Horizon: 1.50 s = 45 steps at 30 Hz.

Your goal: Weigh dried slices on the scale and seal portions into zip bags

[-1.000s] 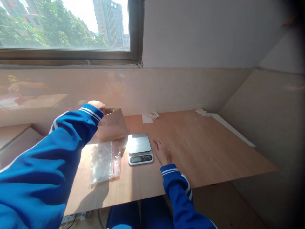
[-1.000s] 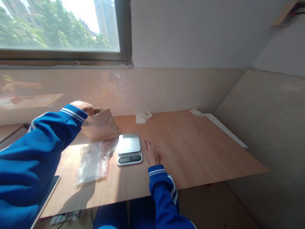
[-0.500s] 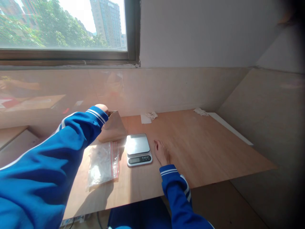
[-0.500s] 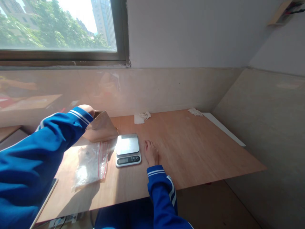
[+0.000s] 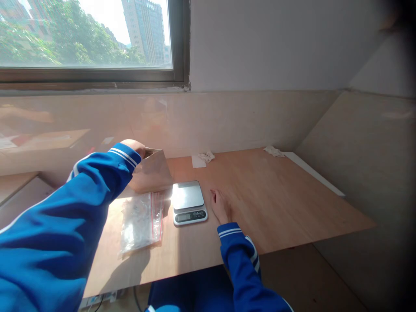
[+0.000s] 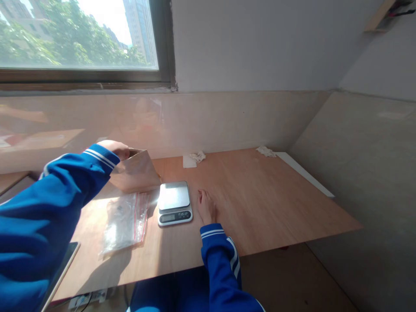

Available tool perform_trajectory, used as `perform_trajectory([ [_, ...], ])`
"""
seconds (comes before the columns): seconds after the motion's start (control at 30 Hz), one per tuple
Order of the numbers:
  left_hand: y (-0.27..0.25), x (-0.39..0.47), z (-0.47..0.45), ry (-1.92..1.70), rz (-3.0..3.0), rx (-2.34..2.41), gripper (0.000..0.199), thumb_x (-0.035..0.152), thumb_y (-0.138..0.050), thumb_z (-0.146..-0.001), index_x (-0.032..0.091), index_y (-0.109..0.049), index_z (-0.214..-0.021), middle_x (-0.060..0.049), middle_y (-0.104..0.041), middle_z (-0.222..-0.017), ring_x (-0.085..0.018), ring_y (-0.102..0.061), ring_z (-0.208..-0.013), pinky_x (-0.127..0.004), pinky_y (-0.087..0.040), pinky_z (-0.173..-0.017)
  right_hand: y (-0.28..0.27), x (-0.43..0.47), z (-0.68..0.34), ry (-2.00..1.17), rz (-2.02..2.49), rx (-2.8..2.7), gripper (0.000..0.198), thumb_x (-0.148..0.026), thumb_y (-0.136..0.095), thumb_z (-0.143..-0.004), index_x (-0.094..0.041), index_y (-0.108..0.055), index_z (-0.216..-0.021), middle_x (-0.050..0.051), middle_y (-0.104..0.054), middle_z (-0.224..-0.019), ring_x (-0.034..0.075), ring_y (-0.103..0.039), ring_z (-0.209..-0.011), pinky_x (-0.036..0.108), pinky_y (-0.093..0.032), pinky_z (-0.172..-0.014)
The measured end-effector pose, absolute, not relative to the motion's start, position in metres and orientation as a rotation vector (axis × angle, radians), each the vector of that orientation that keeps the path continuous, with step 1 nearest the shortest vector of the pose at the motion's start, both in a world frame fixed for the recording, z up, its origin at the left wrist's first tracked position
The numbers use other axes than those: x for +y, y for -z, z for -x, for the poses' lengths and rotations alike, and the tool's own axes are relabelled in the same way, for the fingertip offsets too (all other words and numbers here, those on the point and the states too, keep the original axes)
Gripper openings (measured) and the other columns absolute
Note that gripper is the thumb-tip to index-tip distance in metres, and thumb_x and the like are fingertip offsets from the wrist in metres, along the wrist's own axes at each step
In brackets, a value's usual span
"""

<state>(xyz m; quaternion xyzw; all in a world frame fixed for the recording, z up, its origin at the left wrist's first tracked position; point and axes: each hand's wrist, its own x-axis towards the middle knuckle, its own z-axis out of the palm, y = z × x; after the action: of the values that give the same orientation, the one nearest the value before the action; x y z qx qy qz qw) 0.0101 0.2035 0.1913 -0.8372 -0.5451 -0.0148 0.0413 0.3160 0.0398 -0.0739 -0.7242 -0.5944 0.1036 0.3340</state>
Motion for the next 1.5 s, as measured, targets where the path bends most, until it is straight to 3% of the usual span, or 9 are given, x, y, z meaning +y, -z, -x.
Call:
perform_trajectory([
  [0.07, -0.203, 0.202, -0.011, -0.180, 2.542, -1.750, 0.007, 0.013, -0.074, -0.048, 0.009, -0.069, -0.052, -0.004, -0.058, -0.046, -0.015, -0.051, -0.056, -0.029, -0.042, -0.065, 0.073, 0.039, -0.316, -0.282, 1.890, -1.540, 0.030, -0.019, -0.038, -0.094, -0.020, -0.058, -0.117, 0.007, -0.065, -0.120, 0.019, -0.063, -0.103, 0.027, -0.049, -0.077],
  [0.13, -0.213, 0.198, -0.010, -0.325, 2.527, -1.778, 0.018, 0.019, -0.074, -0.052, 0.012, -0.074, -0.068, -0.001, -0.063, -0.055, -0.012, -0.049, -0.055, -0.025, -0.040, -0.063, 0.072, 0.038, -0.316, -0.298, 1.892, -1.529, 0.030, -0.019, -0.039, -0.095, -0.020, -0.058, -0.118, 0.007, -0.065, -0.120, 0.019, -0.063, -0.103, 0.026, -0.049, -0.075],
  [0.33, -0.235, 0.190, -0.001, -0.302, 2.470, -1.760, 0.035, 0.032, -0.066, -0.069, 0.018, -0.072, -0.100, 0.003, -0.067, -0.080, -0.008, -0.047, -0.065, -0.018, -0.034, -0.065, 0.072, 0.038, -0.317, -0.322, 1.914, -1.507, 0.031, -0.021, -0.039, -0.095, -0.020, -0.058, -0.119, 0.008, -0.065, -0.121, 0.020, -0.063, -0.103, 0.026, -0.049, -0.074],
  [0.63, -0.241, 0.188, 0.012, 0.018, 2.478, -1.807, 0.027, 0.045, -0.061, -0.076, 0.026, -0.070, -0.092, -0.001, -0.070, -0.091, -0.018, -0.060, -0.081, -0.023, -0.038, -0.071, 0.077, 0.040, -0.317, -0.318, 1.909, -1.470, 0.030, -0.020, -0.038, -0.094, -0.020, -0.060, -0.116, 0.008, -0.066, -0.117, 0.019, -0.063, -0.102, 0.026, -0.047, -0.078],
  [0.87, -0.208, 0.124, -0.025, 0.688, 2.760, -1.688, 0.042, 0.051, -0.055, -0.082, 0.021, -0.064, -0.111, -0.005, -0.071, -0.096, -0.019, -0.063, -0.084, -0.028, -0.046, -0.073, 0.077, 0.039, -0.316, -0.319, 1.918, -1.458, 0.031, -0.020, -0.038, -0.094, -0.021, -0.059, -0.117, 0.006, -0.067, -0.117, 0.020, -0.064, -0.099, 0.028, -0.046, -0.076],
  [1.0, -0.146, 0.095, -0.067, 0.535, 3.054, -1.705, 0.030, 0.046, -0.054, -0.088, 0.025, -0.066, -0.105, -0.005, -0.067, -0.109, -0.022, -0.061, -0.099, -0.032, -0.051, -0.081, 0.076, 0.039, -0.318, -0.335, 1.905, -1.439, 0.032, -0.019, -0.038, -0.093, -0.019, -0.059, -0.117, 0.007, -0.066, -0.118, 0.020, -0.064, -0.101, 0.027, -0.047, -0.076],
  [1.13, -0.098, 0.080, -0.093, 0.444, 3.143, -1.698, 0.027, 0.036, -0.056, -0.090, 0.023, -0.061, -0.113, -0.006, -0.058, -0.122, -0.021, -0.058, -0.107, -0.035, -0.052, -0.087, 0.078, 0.040, -0.319, -0.335, 1.881, -1.411, 0.032, -0.017, -0.038, -0.092, -0.018, -0.058, -0.116, 0.007, -0.066, -0.118, 0.020, -0.063, -0.103, 0.027, -0.048, -0.078],
  [1.4, -0.067, 0.080, -0.100, 0.400, 3.113, -1.722, 0.027, 0.034, -0.056, -0.090, 0.024, -0.060, -0.115, -0.007, -0.057, -0.123, -0.020, -0.058, -0.107, -0.035, -0.051, -0.088, 0.078, 0.041, -0.318, -0.313, 1.884, -1.419, 0.031, -0.017, -0.039, -0.091, -0.019, -0.059, -0.115, 0.007, -0.067, -0.116, 0.019, -0.063, -0.102, 0.027, -0.047, -0.079],
  [1.5, -0.067, 0.086, -0.100, 0.402, 3.069, -1.742, 0.023, 0.036, -0.059, -0.087, 0.024, -0.066, -0.105, -0.007, -0.062, -0.114, -0.022, -0.060, -0.102, -0.033, -0.051, -0.082, 0.076, 0.040, -0.318, -0.322, 1.892, -1.412, 0.031, -0.017, -0.039, -0.092, -0.020, -0.059, -0.115, 0.007, -0.067, -0.115, 0.019, -0.064, -0.100, 0.027, -0.048, -0.077],
])
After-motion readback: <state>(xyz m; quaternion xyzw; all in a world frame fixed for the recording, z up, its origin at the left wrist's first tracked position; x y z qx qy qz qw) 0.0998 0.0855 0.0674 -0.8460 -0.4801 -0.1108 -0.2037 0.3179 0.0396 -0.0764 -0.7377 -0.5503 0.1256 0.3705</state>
